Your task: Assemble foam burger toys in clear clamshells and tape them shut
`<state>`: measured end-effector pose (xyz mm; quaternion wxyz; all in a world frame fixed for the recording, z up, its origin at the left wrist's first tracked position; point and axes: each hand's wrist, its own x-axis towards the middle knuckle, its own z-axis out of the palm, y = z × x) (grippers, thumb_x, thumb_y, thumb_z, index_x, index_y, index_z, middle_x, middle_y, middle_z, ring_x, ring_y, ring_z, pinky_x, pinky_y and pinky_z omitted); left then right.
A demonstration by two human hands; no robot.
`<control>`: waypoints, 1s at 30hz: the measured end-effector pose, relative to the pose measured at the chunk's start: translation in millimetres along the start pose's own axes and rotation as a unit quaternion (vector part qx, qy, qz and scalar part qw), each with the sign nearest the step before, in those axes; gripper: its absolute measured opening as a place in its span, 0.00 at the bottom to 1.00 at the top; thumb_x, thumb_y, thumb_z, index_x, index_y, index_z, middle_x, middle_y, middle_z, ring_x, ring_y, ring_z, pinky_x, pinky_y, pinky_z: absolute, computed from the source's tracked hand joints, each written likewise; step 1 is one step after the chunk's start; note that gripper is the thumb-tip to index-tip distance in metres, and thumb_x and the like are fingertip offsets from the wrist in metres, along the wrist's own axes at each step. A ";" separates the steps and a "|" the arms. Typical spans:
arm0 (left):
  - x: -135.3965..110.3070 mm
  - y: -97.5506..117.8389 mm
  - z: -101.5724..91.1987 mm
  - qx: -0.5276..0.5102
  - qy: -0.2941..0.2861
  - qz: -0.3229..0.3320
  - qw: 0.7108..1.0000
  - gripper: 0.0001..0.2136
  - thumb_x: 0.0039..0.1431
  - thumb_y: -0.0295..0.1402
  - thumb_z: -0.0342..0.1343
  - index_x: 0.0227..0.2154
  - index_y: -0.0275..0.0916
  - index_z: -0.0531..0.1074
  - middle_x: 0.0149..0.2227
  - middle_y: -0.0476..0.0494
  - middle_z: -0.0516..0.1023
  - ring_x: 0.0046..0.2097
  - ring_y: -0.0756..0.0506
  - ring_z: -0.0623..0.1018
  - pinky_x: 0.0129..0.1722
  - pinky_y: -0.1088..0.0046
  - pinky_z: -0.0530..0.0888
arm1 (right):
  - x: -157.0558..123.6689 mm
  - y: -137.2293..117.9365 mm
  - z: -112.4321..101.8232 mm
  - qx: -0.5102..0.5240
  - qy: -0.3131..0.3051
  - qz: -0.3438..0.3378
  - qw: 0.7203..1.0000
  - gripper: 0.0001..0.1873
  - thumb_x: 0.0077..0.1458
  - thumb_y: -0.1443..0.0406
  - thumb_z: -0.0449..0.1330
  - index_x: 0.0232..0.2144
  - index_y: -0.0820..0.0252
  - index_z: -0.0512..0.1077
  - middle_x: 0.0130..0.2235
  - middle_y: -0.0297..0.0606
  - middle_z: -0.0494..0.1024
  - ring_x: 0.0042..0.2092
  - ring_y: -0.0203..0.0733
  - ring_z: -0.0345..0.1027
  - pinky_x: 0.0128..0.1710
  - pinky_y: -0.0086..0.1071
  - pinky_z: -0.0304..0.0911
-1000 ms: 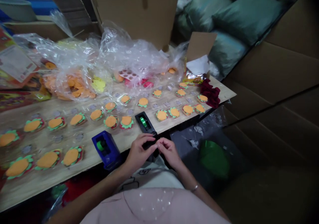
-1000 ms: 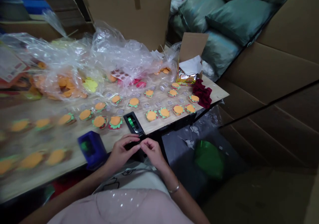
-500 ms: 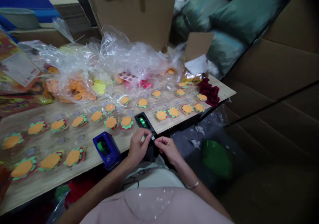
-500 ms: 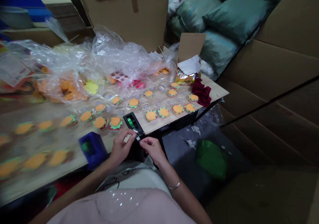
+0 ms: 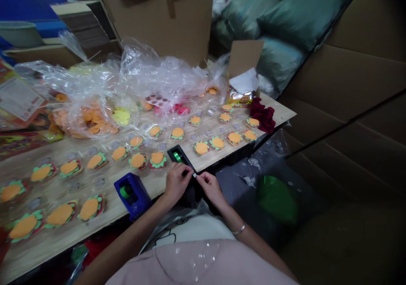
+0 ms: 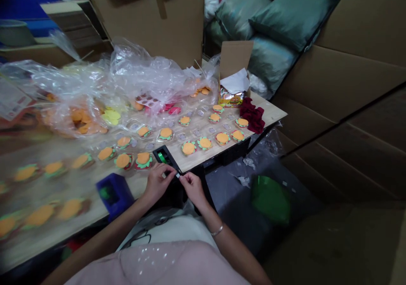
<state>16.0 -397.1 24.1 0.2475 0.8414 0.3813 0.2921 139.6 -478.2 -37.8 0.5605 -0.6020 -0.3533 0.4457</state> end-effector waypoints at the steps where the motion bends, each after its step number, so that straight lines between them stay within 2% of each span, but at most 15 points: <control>1: -0.2 -0.3 0.5 0.014 -0.002 0.006 1.000 0.06 0.56 0.30 0.53 0.25 0.40 0.71 0.28 0.46 0.76 0.35 0.43 0.71 0.36 0.65 0.66 | 0.8 0.2 0.6 -0.007 0.000 -0.005 1.000 0.19 0.53 0.52 0.56 0.21 0.60 0.64 0.21 0.27 0.59 0.24 0.32 0.49 0.24 0.27 0.47; 5: -1.8 -2.6 2.6 0.080 -0.023 0.043 0.996 0.07 0.58 0.29 0.52 0.26 0.40 0.71 0.29 0.45 0.76 0.37 0.42 0.71 0.37 0.63 0.65 | 7.5 1.7 4.5 -0.050 0.001 -0.027 0.998 0.18 0.54 0.54 0.55 0.21 0.60 0.64 0.21 0.28 0.60 0.25 0.32 0.51 0.26 0.27 0.48; 9: -1.0 -6.8 4.5 0.117 -0.037 0.079 0.989 0.08 0.59 0.28 0.50 0.26 0.40 0.71 0.28 0.44 0.76 0.37 0.41 0.71 0.37 0.62 0.63 | 9.3 18.6 1.7 -0.077 0.030 -0.028 0.996 0.16 0.51 0.56 0.57 0.20 0.60 0.65 0.21 0.28 0.63 0.25 0.32 0.52 0.26 0.27 0.48; 12: 0.5 -7.5 2.4 0.067 -0.016 0.055 0.996 0.07 0.58 0.28 0.50 0.26 0.39 0.70 0.27 0.44 0.75 0.35 0.43 0.71 0.36 0.64 0.65 | 4.4 36.3 -10.2 -0.058 0.062 -0.004 0.996 0.17 0.47 0.55 0.60 0.17 0.59 0.64 0.19 0.27 0.61 0.23 0.32 0.51 0.25 0.27 0.47; 14: -0.1 -5.1 -1.8 0.009 0.016 0.041 0.999 0.06 0.58 0.28 0.51 0.27 0.39 0.70 0.28 0.44 0.75 0.35 0.44 0.71 0.36 0.66 0.66 | 3.5 42.5 -19.8 -0.040 0.068 0.003 0.997 0.18 0.47 0.52 0.58 0.18 0.59 0.63 0.18 0.27 0.60 0.23 0.32 0.50 0.24 0.27 0.48; 17: -3.6 1.8 -8.9 -0.079 0.056 0.026 0.995 0.04 0.57 0.30 0.53 0.29 0.38 0.71 0.34 0.44 0.76 0.40 0.44 0.72 0.43 0.66 0.67 | 12.8 40.6 -29.2 -0.010 0.076 0.001 0.997 0.19 0.50 0.50 0.55 0.22 0.59 0.65 0.20 0.27 0.60 0.23 0.32 0.52 0.24 0.27 0.51; 20: -7.4 8.0 -11.9 -0.187 0.047 -0.078 0.978 0.06 0.56 0.34 0.55 0.31 0.38 0.74 0.34 0.44 0.78 0.38 0.45 0.73 0.42 0.68 0.67 | 31.2 36.6 -29.4 0.005 0.092 0.003 0.996 0.20 0.50 0.48 0.55 0.22 0.59 0.65 0.19 0.27 0.60 0.22 0.32 0.52 0.24 0.27 0.51; 22: -8.9 11.7 -12.2 -0.274 0.028 -0.172 0.946 0.08 0.55 0.37 0.56 0.32 0.38 0.74 0.33 0.45 0.78 0.36 0.46 0.74 0.39 0.71 0.67 | 42.2 38.1 -27.1 0.004 0.104 0.009 0.994 0.22 0.47 0.47 0.56 0.19 0.59 0.63 0.18 0.26 0.59 0.21 0.31 0.50 0.22 0.27 0.49; 24: -9.6 16.1 -13.2 -0.349 0.014 -0.236 0.907 0.08 0.53 0.37 0.57 0.30 0.38 0.75 0.32 0.46 0.79 0.36 0.46 0.74 0.40 0.72 0.67 | 48.6 42.5 -25.6 0.001 0.113 0.016 0.993 0.24 0.44 0.47 0.58 0.15 0.58 0.61 0.16 0.26 0.57 0.21 0.31 0.48 0.21 0.27 0.47; 27: -10.3 24.3 -18.0 -0.410 -0.002 -0.283 0.867 0.08 0.50 0.37 0.59 0.29 0.37 0.75 0.32 0.46 0.79 0.36 0.47 0.74 0.38 0.74 0.66 | 48.4 48.4 -26.3 0.002 0.109 0.023 0.994 0.24 0.43 0.47 0.59 0.14 0.59 0.61 0.15 0.27 0.57 0.21 0.31 0.47 0.20 0.27 0.45; 30: -15.3 29.0 -23.7 -0.431 -0.015 -0.308 0.848 0.09 0.48 0.37 0.61 0.28 0.37 0.76 0.32 0.45 0.79 0.35 0.47 0.74 0.36 0.75 0.65 | 40.7 46.9 -28.9 0.018 0.093 0.017 0.995 0.22 0.44 0.47 0.59 0.17 0.60 0.65 0.17 0.27 0.59 0.21 0.31 0.50 0.21 0.27 0.48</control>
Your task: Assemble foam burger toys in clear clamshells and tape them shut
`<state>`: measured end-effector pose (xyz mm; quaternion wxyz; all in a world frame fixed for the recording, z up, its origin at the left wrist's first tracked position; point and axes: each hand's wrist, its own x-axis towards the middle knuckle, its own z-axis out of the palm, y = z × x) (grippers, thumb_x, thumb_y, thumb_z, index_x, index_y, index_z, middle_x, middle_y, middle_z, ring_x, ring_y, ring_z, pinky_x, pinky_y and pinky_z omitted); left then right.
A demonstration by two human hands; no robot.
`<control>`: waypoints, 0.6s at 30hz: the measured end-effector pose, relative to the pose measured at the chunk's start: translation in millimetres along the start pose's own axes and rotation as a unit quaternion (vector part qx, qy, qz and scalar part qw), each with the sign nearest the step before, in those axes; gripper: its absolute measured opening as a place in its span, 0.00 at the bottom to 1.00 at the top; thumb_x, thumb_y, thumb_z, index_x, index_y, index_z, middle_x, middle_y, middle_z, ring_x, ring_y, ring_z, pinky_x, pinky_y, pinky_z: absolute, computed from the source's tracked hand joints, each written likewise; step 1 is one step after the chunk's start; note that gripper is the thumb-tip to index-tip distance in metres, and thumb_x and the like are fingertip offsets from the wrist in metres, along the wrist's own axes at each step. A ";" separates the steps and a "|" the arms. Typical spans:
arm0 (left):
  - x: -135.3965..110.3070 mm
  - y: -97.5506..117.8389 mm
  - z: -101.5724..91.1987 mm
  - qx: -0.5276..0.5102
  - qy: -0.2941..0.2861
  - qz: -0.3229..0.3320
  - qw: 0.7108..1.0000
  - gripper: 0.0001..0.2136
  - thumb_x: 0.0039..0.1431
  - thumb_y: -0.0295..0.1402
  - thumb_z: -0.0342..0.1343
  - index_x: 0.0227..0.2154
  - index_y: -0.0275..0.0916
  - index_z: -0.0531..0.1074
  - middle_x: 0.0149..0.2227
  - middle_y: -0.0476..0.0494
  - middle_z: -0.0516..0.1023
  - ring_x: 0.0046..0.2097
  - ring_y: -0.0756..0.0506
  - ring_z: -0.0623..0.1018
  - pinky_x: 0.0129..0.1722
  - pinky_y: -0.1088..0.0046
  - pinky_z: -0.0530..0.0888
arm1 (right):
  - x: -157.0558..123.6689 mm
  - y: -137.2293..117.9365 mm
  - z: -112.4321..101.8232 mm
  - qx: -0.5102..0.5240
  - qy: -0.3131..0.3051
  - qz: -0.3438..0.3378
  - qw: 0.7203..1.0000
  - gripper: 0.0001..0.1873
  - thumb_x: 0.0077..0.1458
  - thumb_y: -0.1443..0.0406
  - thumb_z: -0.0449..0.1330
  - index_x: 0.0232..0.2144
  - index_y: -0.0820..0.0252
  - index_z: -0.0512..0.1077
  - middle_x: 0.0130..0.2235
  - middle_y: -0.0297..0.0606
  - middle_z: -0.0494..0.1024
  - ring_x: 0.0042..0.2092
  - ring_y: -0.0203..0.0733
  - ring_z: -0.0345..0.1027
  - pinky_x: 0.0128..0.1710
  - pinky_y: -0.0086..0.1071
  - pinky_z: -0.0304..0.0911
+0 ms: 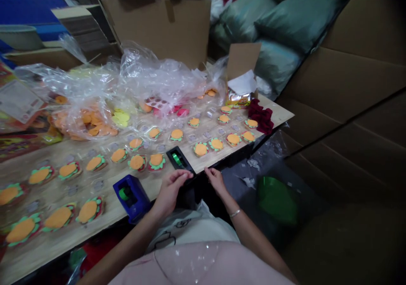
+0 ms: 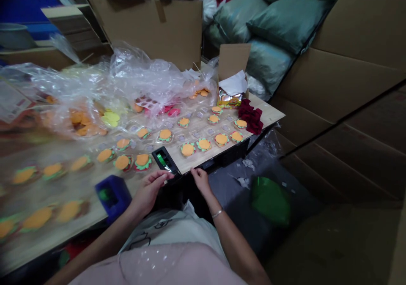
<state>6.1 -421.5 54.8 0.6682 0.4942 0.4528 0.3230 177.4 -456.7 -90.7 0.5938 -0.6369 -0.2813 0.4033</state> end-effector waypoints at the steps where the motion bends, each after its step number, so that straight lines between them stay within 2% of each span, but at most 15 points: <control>1: -2.7 -1.5 -2.0 -0.002 -0.001 -0.006 1.000 0.09 0.47 0.37 0.61 0.29 0.37 0.75 0.31 0.45 0.79 0.35 0.47 0.73 0.35 0.75 0.65 | -2.7 -1.9 -1.1 0.007 -0.005 -0.004 1.000 0.21 0.45 0.48 0.59 0.19 0.60 0.66 0.18 0.27 0.60 0.22 0.31 0.51 0.22 0.27 0.49; 5: -10.8 -24.5 -15.3 0.006 0.010 -0.021 1.000 0.10 0.46 0.39 0.62 0.28 0.38 0.73 0.30 0.47 0.78 0.34 0.48 0.73 0.35 0.75 0.64 | -7.9 -7.6 -1.2 0.032 -0.007 -0.019 0.999 0.18 0.48 0.50 0.58 0.24 0.59 0.68 0.21 0.28 0.63 0.24 0.33 0.56 0.27 0.27 0.55; 10: -12.7 -60.7 -30.6 0.039 0.091 -0.068 0.993 0.14 0.43 0.43 0.61 0.28 0.38 0.70 0.28 0.46 0.78 0.34 0.46 0.73 0.32 0.74 0.62 | -3.8 3.4 4.7 0.028 0.025 -0.004 0.999 0.19 0.46 0.50 0.60 0.19 0.59 0.65 0.19 0.27 0.60 0.22 0.32 0.51 0.23 0.27 0.49; 13: -12.9 -68.8 -34.7 0.047 0.113 -0.082 0.989 0.15 0.43 0.44 0.60 0.29 0.38 0.70 0.30 0.45 0.78 0.35 0.45 0.73 0.33 0.74 0.62 | -4.7 11.2 6.2 0.026 0.029 0.010 0.999 0.20 0.45 0.50 0.60 0.17 0.59 0.63 0.17 0.26 0.58 0.21 0.31 0.49 0.22 0.27 0.47; 18: -13.9 -70.3 -37.1 0.046 0.125 -0.089 0.987 0.16 0.41 0.45 0.60 0.29 0.38 0.71 0.29 0.45 0.78 0.35 0.44 0.74 0.32 0.73 0.63 | -5.9 12.5 8.7 0.038 0.005 0.017 0.999 0.19 0.47 0.50 0.58 0.20 0.59 0.64 0.20 0.27 0.61 0.23 0.31 0.52 0.24 0.27 0.51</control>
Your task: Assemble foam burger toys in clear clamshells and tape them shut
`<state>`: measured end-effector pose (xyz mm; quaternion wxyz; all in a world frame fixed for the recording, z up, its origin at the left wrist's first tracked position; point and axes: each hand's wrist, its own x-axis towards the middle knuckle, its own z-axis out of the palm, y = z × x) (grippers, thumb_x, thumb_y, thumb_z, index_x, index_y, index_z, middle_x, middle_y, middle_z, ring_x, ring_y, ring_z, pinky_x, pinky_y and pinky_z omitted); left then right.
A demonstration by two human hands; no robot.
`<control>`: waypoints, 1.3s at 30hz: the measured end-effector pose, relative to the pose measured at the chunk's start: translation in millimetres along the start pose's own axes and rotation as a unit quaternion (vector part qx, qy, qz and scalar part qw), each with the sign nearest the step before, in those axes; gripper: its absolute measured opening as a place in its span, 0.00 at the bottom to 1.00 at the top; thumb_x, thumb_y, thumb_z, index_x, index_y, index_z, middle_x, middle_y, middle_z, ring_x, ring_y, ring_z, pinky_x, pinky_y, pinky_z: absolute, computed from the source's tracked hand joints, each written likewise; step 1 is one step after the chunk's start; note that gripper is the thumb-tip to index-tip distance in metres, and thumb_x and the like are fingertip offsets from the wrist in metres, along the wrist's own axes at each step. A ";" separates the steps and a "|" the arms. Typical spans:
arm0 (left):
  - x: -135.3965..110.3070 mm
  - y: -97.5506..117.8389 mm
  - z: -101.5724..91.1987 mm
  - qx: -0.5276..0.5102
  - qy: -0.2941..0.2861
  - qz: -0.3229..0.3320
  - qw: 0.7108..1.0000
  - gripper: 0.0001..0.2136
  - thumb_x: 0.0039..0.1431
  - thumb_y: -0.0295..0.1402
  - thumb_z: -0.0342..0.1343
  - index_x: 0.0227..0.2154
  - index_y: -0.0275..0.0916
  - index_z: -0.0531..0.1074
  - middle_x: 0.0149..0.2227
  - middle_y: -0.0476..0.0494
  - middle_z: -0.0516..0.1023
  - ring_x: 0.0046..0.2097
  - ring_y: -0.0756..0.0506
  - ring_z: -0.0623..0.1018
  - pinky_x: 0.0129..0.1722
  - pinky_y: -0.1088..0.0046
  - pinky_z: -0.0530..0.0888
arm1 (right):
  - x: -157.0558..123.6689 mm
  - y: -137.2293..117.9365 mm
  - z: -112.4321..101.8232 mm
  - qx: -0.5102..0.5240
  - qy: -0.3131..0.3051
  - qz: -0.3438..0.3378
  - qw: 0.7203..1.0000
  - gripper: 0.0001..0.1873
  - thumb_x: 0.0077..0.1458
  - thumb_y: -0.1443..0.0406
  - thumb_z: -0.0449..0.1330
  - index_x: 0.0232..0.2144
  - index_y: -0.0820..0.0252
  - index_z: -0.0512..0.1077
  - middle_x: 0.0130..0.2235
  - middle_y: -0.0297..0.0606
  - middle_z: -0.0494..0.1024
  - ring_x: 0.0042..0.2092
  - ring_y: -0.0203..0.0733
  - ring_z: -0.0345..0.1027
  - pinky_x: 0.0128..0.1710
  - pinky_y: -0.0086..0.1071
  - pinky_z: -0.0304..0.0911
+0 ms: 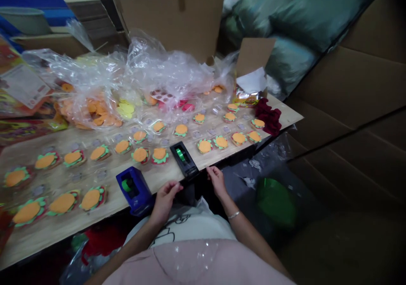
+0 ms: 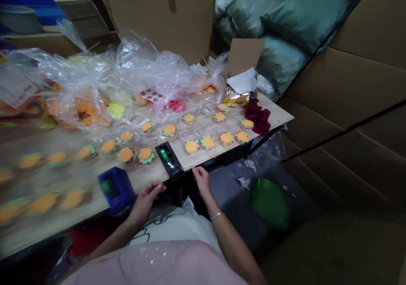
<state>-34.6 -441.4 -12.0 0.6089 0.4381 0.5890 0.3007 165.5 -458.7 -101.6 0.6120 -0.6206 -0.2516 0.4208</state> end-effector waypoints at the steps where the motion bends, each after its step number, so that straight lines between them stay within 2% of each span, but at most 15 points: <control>1: 0.1 -0.6 -0.7 0.001 0.002 -0.001 1.000 0.16 0.41 0.46 0.60 0.29 0.38 0.71 0.29 0.45 0.78 0.35 0.44 0.75 0.32 0.73 0.63 | 0.8 -0.4 1.0 0.001 0.001 0.002 1.000 0.20 0.47 0.50 0.58 0.20 0.59 0.64 0.20 0.27 0.61 0.23 0.31 0.53 0.24 0.27 0.51; 10: 0.3 -10.5 -2.4 0.007 0.014 -0.033 0.999 0.16 0.44 0.45 0.59 0.30 0.37 0.72 0.31 0.43 0.79 0.35 0.45 0.76 0.32 0.74 0.63 | 13.0 -2.9 0.2 -0.024 -0.007 0.064 0.998 0.23 0.43 0.47 0.62 0.18 0.61 0.66 0.17 0.27 0.61 0.20 0.30 0.51 0.19 0.27 0.47; 17: 14.1 -22.4 8.8 -0.033 0.064 0.039 0.997 0.15 0.44 0.44 0.59 0.28 0.37 0.69 0.19 0.49 0.74 0.24 0.48 0.72 0.29 0.74 0.65 | 9.0 -2.4 -5.5 -0.020 -0.037 0.094 0.995 0.27 0.41 0.44 0.61 0.24 0.64 0.72 0.20 0.31 0.67 0.20 0.31 0.55 0.19 0.27 0.49; 25: 15.6 -31.0 10.6 -0.042 0.085 0.074 0.993 0.14 0.42 0.42 0.61 0.27 0.36 0.71 0.17 0.52 0.71 0.22 0.50 0.70 0.27 0.75 0.65 | 8.8 -0.6 -3.8 -0.003 -0.035 0.103 0.994 0.27 0.40 0.42 0.61 0.22 0.63 0.72 0.20 0.33 0.68 0.21 0.32 0.56 0.19 0.27 0.50; 29: 8.2 -30.3 11.0 -0.064 0.100 0.040 0.992 0.14 0.41 0.42 0.63 0.26 0.36 0.73 0.16 0.51 0.71 0.22 0.50 0.70 0.26 0.75 0.64 | 7.3 -2.3 -7.8 0.000 -0.041 0.114 0.993 0.30 0.41 0.40 0.58 0.25 0.64 0.73 0.21 0.34 0.69 0.22 0.33 0.58 0.21 0.28 0.53; 31: 4.2 -29.6 10.6 -0.085 0.102 0.004 0.991 0.15 0.40 0.42 0.64 0.26 0.35 0.74 0.18 0.49 0.73 0.23 0.50 0.71 0.25 0.76 0.64 | 2.0 -4.9 -12.7 -0.014 -0.024 0.102 0.994 0.31 0.43 0.40 0.56 0.25 0.63 0.73 0.22 0.34 0.69 0.23 0.33 0.59 0.22 0.28 0.55; 35: -0.9 -29.3 8.6 -0.140 0.100 -0.089 0.981 0.19 0.39 0.44 0.65 0.31 0.34 0.74 0.25 0.43 0.78 0.26 0.49 0.75 0.23 0.78 0.61 | -20.4 -9.5 -17.6 -0.077 0.037 -0.011 0.996 0.21 0.45 0.47 0.60 0.23 0.61 0.70 0.22 0.31 0.67 0.25 0.34 0.57 0.26 0.28 0.55; 37: -1.5 -29.6 8.2 -0.168 0.098 -0.121 0.973 0.20 0.38 0.44 0.66 0.32 0.36 0.74 0.28 0.42 0.78 0.28 0.48 0.76 0.23 0.78 0.62 | -34.4 -9.8 -10.9 -0.070 -0.003 -0.009 0.997 0.18 0.45 0.51 0.62 0.23 0.60 0.70 0.21 0.30 0.67 0.25 0.33 0.57 0.25 0.28 0.54; 39: -1.7 -29.9 8.7 -0.190 0.094 -0.134 0.968 0.20 0.37 0.44 0.66 0.32 0.37 0.73 0.29 0.43 0.78 0.29 0.48 0.76 0.24 0.78 0.64 | -46.6 -9.2 3.4 -0.035 -0.089 0.054 0.994 0.17 0.44 0.52 0.63 0.24 0.61 0.71 0.21 0.31 0.67 0.24 0.33 0.57 0.23 0.27 0.53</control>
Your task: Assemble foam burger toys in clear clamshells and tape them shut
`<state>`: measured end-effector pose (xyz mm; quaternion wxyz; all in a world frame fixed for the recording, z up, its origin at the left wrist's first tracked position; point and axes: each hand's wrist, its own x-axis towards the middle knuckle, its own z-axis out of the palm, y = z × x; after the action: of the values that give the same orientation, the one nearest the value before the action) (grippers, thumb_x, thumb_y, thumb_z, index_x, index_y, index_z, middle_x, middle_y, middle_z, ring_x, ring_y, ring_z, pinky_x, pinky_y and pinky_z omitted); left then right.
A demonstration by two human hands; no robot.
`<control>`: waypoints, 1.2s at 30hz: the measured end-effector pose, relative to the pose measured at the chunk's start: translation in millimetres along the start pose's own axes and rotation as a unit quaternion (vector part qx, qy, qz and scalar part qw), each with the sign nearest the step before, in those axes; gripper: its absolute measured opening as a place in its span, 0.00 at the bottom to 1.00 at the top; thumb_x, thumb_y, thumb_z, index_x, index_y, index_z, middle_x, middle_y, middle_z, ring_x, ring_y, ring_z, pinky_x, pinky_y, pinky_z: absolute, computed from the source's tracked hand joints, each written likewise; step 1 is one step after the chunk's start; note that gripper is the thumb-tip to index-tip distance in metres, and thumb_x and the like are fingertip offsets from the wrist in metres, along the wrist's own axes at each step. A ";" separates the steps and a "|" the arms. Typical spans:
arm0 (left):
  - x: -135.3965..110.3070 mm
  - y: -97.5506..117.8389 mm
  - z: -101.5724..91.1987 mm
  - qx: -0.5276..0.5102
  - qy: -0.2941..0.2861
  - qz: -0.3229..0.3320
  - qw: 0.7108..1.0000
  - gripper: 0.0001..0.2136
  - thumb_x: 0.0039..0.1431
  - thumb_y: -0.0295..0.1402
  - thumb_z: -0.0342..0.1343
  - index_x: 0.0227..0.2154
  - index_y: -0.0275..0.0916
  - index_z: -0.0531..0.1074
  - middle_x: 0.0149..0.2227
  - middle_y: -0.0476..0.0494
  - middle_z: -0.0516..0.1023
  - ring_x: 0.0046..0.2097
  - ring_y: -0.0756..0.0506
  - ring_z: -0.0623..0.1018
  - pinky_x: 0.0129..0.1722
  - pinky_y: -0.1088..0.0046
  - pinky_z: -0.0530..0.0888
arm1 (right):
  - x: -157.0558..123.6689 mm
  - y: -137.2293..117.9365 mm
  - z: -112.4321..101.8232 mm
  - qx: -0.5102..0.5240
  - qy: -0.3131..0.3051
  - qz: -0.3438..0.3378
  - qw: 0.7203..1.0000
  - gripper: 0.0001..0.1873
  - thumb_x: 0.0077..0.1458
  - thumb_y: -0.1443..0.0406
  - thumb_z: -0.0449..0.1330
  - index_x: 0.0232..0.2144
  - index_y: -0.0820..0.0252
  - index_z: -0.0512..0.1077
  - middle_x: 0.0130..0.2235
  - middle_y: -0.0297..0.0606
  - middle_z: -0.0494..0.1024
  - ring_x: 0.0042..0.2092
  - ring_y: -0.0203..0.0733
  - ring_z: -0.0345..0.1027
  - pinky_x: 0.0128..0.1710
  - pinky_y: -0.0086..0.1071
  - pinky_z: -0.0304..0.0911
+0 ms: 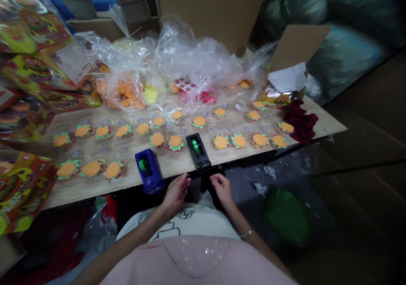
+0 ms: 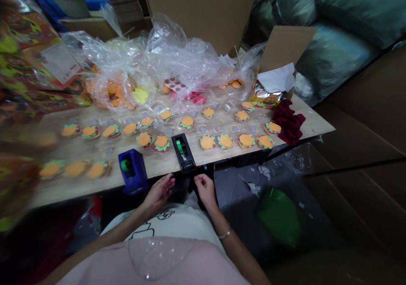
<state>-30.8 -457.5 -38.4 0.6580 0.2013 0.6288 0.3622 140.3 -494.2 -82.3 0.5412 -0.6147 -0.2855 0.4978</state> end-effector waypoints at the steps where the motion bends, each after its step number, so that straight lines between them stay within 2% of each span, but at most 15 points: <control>1: -0.2 -0.2 0.5 -0.007 -0.003 -0.002 1.000 0.20 0.37 0.44 0.66 0.33 0.38 0.74 0.30 0.44 0.78 0.30 0.49 0.76 0.25 0.78 0.64 | -3.0 0.0 9.9 0.019 -0.043 0.033 0.998 0.17 0.44 0.52 0.63 0.25 0.61 0.72 0.22 0.31 0.68 0.23 0.32 0.57 0.23 0.27 0.52; 4: -2.1 -0.7 2.2 -0.012 -0.013 0.013 1.000 0.19 0.38 0.43 0.66 0.33 0.38 0.75 0.29 0.46 0.78 0.30 0.50 0.76 0.25 0.79 0.64 | -5.6 -2.1 39.1 0.074 -0.117 0.106 0.985 0.19 0.42 0.53 0.65 0.31 0.61 0.75 0.24 0.33 0.72 0.21 0.31 0.58 0.21 0.26 0.53; 7: -4.2 -2.0 2.2 0.003 -0.013 0.043 0.999 0.17 0.38 0.42 0.67 0.32 0.37 0.76 0.27 0.46 0.78 0.30 0.50 0.75 0.25 0.80 0.63 | -3.9 -4.8 56.8 0.114 -0.132 0.101 0.979 0.16 0.42 0.54 0.65 0.29 0.61 0.76 0.24 0.33 0.74 0.22 0.30 0.59 0.22 0.25 0.53; 12: -3.2 -8.2 -1.0 0.045 -0.010 0.090 0.995 0.15 0.38 0.39 0.66 0.29 0.35 0.78 0.25 0.45 0.78 0.29 0.48 0.75 0.28 0.76 0.66 | -3.5 -1.4 61.6 0.121 -0.121 0.070 0.983 0.12 0.44 0.57 0.64 0.22 0.62 0.74 0.21 0.32 0.73 0.22 0.30 0.58 0.22 0.25 0.51; 16: -2.7 -11.7 -4.5 0.072 0.002 0.144 0.987 0.12 0.40 0.37 0.65 0.28 0.36 0.78 0.29 0.44 0.79 0.34 0.45 0.76 0.38 0.70 0.71 | -6.2 4.1 66.4 0.129 -0.112 0.066 0.983 0.11 0.44 0.59 0.63 0.21 0.61 0.71 0.22 0.30 0.70 0.23 0.30 0.57 0.23 0.25 0.52; 18: -3.5 -10.4 -7.6 0.083 0.017 0.181 0.980 0.14 0.41 0.37 0.64 0.32 0.36 0.78 0.33 0.44 0.79 0.38 0.44 0.76 0.42 0.69 0.70 | -8.0 5.7 72.1 0.136 -0.101 0.059 0.984 0.11 0.44 0.58 0.63 0.21 0.60 0.70 0.21 0.28 0.68 0.23 0.30 0.56 0.24 0.25 0.52; 21: -5.0 -7.0 -13.5 0.086 0.042 0.233 0.968 0.22 0.43 0.37 0.63 0.43 0.37 0.74 0.36 0.44 0.79 0.40 0.45 0.76 0.44 0.69 0.70 | -10.1 7.2 81.2 0.153 -0.087 0.050 0.983 0.12 0.44 0.57 0.63 0.21 0.59 0.69 0.19 0.26 0.64 0.22 0.30 0.54 0.24 0.25 0.52; 23: -5.6 -5.7 -17.3 0.087 0.037 0.227 0.969 0.21 0.43 0.37 0.63 0.42 0.36 0.73 0.34 0.44 0.79 0.37 0.46 0.76 0.42 0.69 0.70 | -10.1 8.6 86.3 0.166 -0.076 0.050 0.982 0.13 0.44 0.56 0.63 0.22 0.59 0.68 0.20 0.27 0.64 0.23 0.30 0.54 0.24 0.26 0.53; 27: -5.4 -6.1 -21.4 0.100 0.009 0.170 0.980 0.14 0.39 0.38 0.64 0.29 0.35 0.75 0.28 0.44 0.78 0.31 0.46 0.75 0.36 0.70 0.70 | -6.6 13.4 93.3 0.196 -0.035 0.060 0.978 0.14 0.43 0.55 0.63 0.24 0.59 0.68 0.22 0.28 0.65 0.22 0.30 0.54 0.24 0.26 0.53; 31: -3.7 -4.7 -19.0 0.111 0.001 0.127 0.986 0.15 0.38 0.39 0.64 0.29 0.34 0.76 0.27 0.43 0.78 0.29 0.47 0.74 0.29 0.74 0.67 | -4.6 16.6 96.8 0.218 -0.004 0.067 0.974 0.15 0.41 0.54 0.64 0.23 0.59 0.67 0.21 0.26 0.64 0.21 0.29 0.53 0.22 0.25 0.51; 36: 3.2 -1.6 -7.2 0.111 -0.009 0.083 0.990 0.20 0.42 0.46 0.62 0.29 0.32 0.76 0.27 0.39 0.78 0.26 0.48 0.74 0.23 0.76 0.60 | -6.7 16.6 98.2 0.232 -0.004 0.066 0.970 0.15 0.41 0.54 0.65 0.23 0.59 0.68 0.20 0.28 0.65 0.22 0.30 0.54 0.23 0.26 0.53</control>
<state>-37.5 -457.6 -42.7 0.6048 0.3275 0.6407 0.3413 44.5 -466.9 -88.1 0.6340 -0.4875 -0.1231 0.5875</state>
